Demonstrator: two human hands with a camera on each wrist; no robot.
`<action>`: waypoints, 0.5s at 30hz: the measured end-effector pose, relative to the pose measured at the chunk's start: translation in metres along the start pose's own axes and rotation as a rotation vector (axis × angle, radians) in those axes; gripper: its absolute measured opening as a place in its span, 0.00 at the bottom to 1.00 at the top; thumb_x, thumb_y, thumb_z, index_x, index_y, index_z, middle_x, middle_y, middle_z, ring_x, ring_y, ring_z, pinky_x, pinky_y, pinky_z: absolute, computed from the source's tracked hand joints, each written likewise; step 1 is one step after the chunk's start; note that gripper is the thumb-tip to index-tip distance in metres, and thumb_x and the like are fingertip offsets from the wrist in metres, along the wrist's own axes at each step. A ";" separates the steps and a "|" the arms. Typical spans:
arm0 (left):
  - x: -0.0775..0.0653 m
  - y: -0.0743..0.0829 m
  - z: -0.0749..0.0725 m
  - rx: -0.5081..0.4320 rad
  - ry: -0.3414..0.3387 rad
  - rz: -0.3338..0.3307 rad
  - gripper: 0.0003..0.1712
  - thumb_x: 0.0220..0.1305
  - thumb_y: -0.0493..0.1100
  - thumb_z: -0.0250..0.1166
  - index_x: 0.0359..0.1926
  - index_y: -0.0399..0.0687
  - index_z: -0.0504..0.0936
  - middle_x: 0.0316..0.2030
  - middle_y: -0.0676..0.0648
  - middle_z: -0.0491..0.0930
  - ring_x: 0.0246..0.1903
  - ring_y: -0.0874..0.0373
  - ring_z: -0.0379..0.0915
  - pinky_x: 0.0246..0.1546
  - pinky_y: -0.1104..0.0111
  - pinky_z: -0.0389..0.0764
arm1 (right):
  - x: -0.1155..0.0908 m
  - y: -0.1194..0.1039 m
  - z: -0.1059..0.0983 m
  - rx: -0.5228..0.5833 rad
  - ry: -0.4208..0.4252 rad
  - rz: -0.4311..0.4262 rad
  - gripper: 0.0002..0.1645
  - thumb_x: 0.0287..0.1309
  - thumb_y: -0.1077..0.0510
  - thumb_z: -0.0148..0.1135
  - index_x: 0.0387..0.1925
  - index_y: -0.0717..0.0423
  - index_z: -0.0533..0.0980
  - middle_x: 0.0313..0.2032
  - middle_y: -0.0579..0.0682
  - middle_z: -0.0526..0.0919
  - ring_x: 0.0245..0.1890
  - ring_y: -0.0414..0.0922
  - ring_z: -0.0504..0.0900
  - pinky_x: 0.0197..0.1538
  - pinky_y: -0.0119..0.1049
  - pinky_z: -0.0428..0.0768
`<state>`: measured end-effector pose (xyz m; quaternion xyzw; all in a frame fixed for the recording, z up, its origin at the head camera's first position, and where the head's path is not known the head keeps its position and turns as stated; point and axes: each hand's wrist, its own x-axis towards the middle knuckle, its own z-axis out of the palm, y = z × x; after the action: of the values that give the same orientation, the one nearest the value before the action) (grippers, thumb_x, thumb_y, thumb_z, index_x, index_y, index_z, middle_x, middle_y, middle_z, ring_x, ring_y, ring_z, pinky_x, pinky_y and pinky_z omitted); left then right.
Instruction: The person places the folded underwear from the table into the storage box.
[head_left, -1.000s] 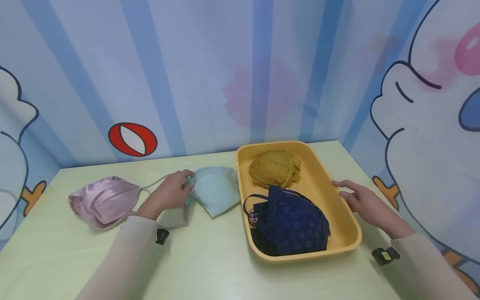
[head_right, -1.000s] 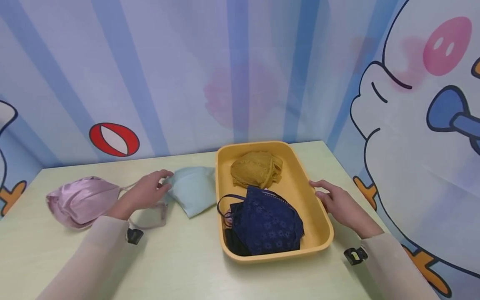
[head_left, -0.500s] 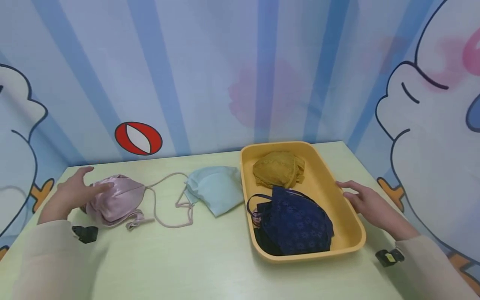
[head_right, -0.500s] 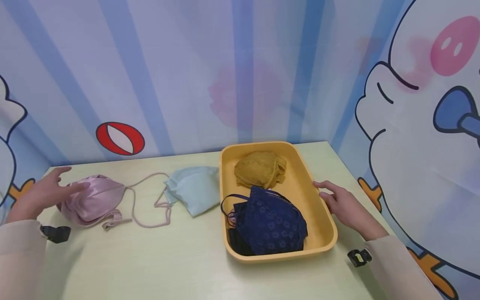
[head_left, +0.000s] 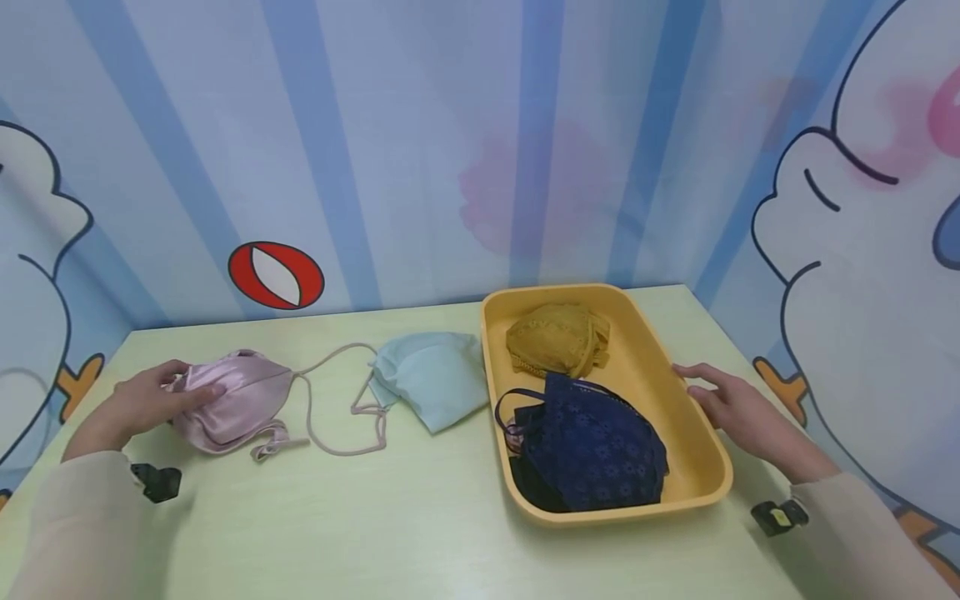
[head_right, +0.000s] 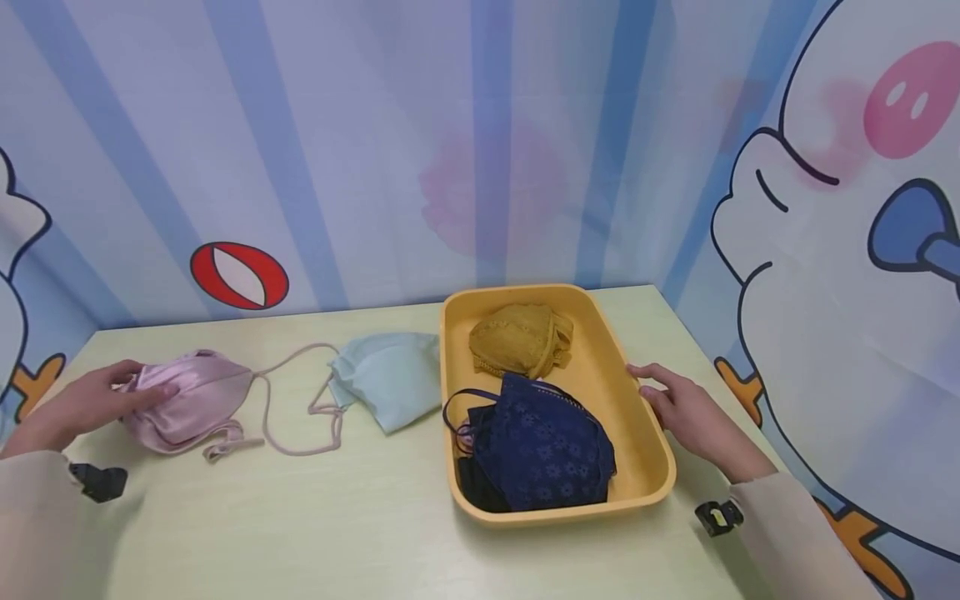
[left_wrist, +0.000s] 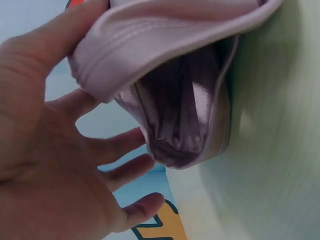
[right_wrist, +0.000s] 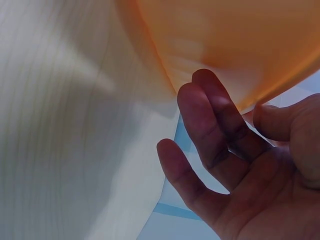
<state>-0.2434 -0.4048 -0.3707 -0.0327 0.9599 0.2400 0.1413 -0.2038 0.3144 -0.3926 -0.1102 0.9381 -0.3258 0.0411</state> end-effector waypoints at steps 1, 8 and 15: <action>0.000 0.000 0.000 0.004 0.001 0.002 0.55 0.60 0.71 0.53 0.64 0.25 0.51 0.58 0.18 0.52 0.53 0.23 0.52 0.45 0.36 0.66 | 0.000 0.000 0.000 0.001 0.000 -0.002 0.25 0.72 0.55 0.44 0.67 0.60 0.61 0.46 0.63 0.80 0.37 0.48 0.83 0.37 0.44 0.81; 0.001 0.000 0.007 -0.030 0.103 0.023 0.47 0.59 0.69 0.56 0.55 0.29 0.61 0.50 0.22 0.64 0.43 0.34 0.67 0.36 0.51 0.75 | 0.001 0.001 0.001 -0.004 0.001 -0.004 0.25 0.72 0.55 0.44 0.66 0.61 0.61 0.45 0.62 0.81 0.36 0.47 0.83 0.36 0.43 0.81; 0.005 0.005 0.016 -0.006 0.215 0.097 0.29 0.64 0.58 0.59 0.44 0.33 0.67 0.41 0.30 0.71 0.38 0.40 0.67 0.33 0.57 0.74 | 0.000 0.000 0.000 -0.004 -0.002 0.003 0.26 0.73 0.54 0.44 0.66 0.61 0.61 0.46 0.63 0.80 0.36 0.48 0.83 0.37 0.43 0.81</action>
<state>-0.2445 -0.3928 -0.3831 -0.0120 0.9692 0.2447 0.0257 -0.2037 0.3142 -0.3929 -0.1094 0.9388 -0.3239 0.0421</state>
